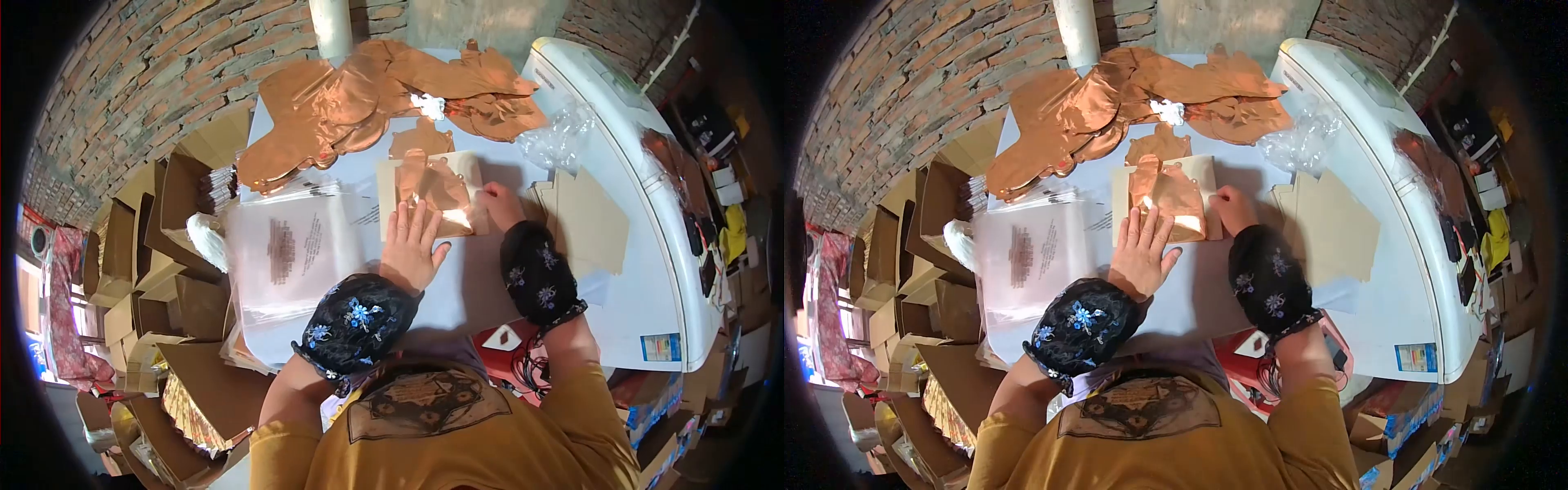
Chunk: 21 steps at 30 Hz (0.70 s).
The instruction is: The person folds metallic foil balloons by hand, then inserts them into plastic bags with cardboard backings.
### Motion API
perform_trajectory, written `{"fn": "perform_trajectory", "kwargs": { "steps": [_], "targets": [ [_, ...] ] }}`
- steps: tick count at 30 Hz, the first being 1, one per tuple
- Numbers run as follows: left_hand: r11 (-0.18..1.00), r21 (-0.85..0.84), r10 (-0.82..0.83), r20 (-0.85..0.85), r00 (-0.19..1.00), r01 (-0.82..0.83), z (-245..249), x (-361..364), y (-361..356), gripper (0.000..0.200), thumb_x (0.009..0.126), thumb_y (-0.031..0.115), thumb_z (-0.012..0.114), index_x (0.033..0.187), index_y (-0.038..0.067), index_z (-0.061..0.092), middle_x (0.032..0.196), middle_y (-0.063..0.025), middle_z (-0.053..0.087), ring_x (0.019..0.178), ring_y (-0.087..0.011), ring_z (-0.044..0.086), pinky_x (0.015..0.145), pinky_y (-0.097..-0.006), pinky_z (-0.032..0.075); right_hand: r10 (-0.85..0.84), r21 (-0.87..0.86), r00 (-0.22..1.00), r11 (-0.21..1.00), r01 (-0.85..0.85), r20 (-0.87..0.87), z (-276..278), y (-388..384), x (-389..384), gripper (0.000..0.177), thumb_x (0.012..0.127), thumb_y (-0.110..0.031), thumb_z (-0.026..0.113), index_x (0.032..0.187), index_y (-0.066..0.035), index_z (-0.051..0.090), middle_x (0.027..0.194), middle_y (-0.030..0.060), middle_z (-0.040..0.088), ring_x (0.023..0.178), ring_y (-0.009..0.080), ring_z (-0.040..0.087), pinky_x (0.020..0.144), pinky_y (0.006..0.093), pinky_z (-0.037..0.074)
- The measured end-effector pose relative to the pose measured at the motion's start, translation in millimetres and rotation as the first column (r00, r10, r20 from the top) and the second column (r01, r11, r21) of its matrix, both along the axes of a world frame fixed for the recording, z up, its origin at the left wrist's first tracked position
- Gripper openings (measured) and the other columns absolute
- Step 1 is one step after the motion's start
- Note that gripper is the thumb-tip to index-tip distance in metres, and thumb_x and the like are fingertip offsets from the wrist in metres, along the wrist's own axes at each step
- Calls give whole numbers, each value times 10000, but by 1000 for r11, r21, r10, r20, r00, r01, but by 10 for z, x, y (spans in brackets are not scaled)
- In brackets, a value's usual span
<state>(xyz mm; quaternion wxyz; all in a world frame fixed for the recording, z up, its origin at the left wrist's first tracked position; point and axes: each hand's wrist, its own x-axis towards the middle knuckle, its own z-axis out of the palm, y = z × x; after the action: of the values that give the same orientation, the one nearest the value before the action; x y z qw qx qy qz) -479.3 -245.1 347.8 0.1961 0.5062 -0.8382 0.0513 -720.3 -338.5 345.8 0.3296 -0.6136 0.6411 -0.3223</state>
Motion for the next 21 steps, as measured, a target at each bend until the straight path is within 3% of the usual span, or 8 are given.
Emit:
{"fn": "perform_trajectory", "kwargs": {
  "steps": [3, 7, 9, 12, 13, 15, 17, 21],
  "targets": [
    [1000, -17, 17, -17, 1000, -17, -37, -7, -11, 625, 968, 498, 430, 1473, 133, 381, 1535, -164, 315, 1426, -421, 232, 1151, -557, 185, -123, -165, 983, 981, 100, -133, 1, -4, -200, 283, 865, -278, 631, 1034, -51, 634, 881, 129, 668, 826, 241, 643, 735, 372, 492],
    [999, -9, 32, -10, 999, -32, -22, -10, 13, 625, 963, 501, 439, 1471, 139, 387, 1539, -160, 309, 1430, -409, 233, 1143, -569, 190, -190, -402, 981, 895, 191, 43, 626, 168, -399, 198, 942, -243, 572, 986, -51, 581, 839, 112, 627, 791, 199, 600, 717, 343, 473],
    [999, -11, 34, -24, 999, -34, -20, -16, 8, 623, 961, 496, 447, 1468, 138, 391, 1538, -160, 309, 1427, -410, 236, 1142, -567, 194, -415, -594, 904, 703, 391, 105, 916, 177, -375, 178, 957, -223, 564, 965, -45, 560, 767, 52, 570, 711, 135, 532, 655, 299, 440],
    [999, -9, 36, -33, 999, -37, -33, -18, 5, 622, 958, 491, 457, 1466, 137, 393, 1540, -161, 304, 1424, -419, 238, 1141, -566, 196, -249, -502, 855, 721, 477, 454, 1188, 286, -407, 160, 977, -233, 555, 915, -86, 568, 739, -39, 482, 663, 31, 406, 587, 226, 348],
    [999, -9, 35, -33, 999, -36, -33, -18, 2, 623, 957, 489, 460, 1466, 137, 393, 1541, -162, 302, 1422, -423, 237, 1141, -566, 195, -245, -354, 815, 808, 471, 525, 1217, 406, -302, 127, 965, -224, 571, 971, -97, 575, 754, -63, 474, 640, 1, 349, 563, 213, 295],
    [999, -15, 48, -23, 999, -49, -11, -21, 21, 611, 950, 475, 476, 1457, 140, 403, 1531, -159, 320, 1418, -403, 253, 1144, -549, 203, -93, -374, 913, 892, 254, 398, 791, 454, -310, 122, 957, -220, 579, 987, -102, 591, 786, -55, 518, 658, 36, 421, 607, 225, 359],
    [1000, -18, 15, -34, 999, -15, 7, -20, 4, 576, 942, 445, 496, 1427, 140, 438, 1494, -157, 373, 1391, -380, 300, 1137, -527, 231, -244, -166, 902, 933, 318, 356, 426, 544, -6, 125, 947, -206, 589, 931, -83, 606, 825, -29, 555, 736, 84, 485, 679, 262, 421],
    [996, 35, -66, -229, 971, 76, 143, 16, 5, 447, 918, 349, 544, 1307, 128, 558, 1319, -144, 545, 1252, -341, 463, 1070, -479, 339, -104, -47, 990, 994, 100, -100, 348, 735, 198, 215, 899, -213, 620, 1009, -30, 598, 995, 143, 628, 929, 261, 597, 778, 355, 477]
  ]
}}
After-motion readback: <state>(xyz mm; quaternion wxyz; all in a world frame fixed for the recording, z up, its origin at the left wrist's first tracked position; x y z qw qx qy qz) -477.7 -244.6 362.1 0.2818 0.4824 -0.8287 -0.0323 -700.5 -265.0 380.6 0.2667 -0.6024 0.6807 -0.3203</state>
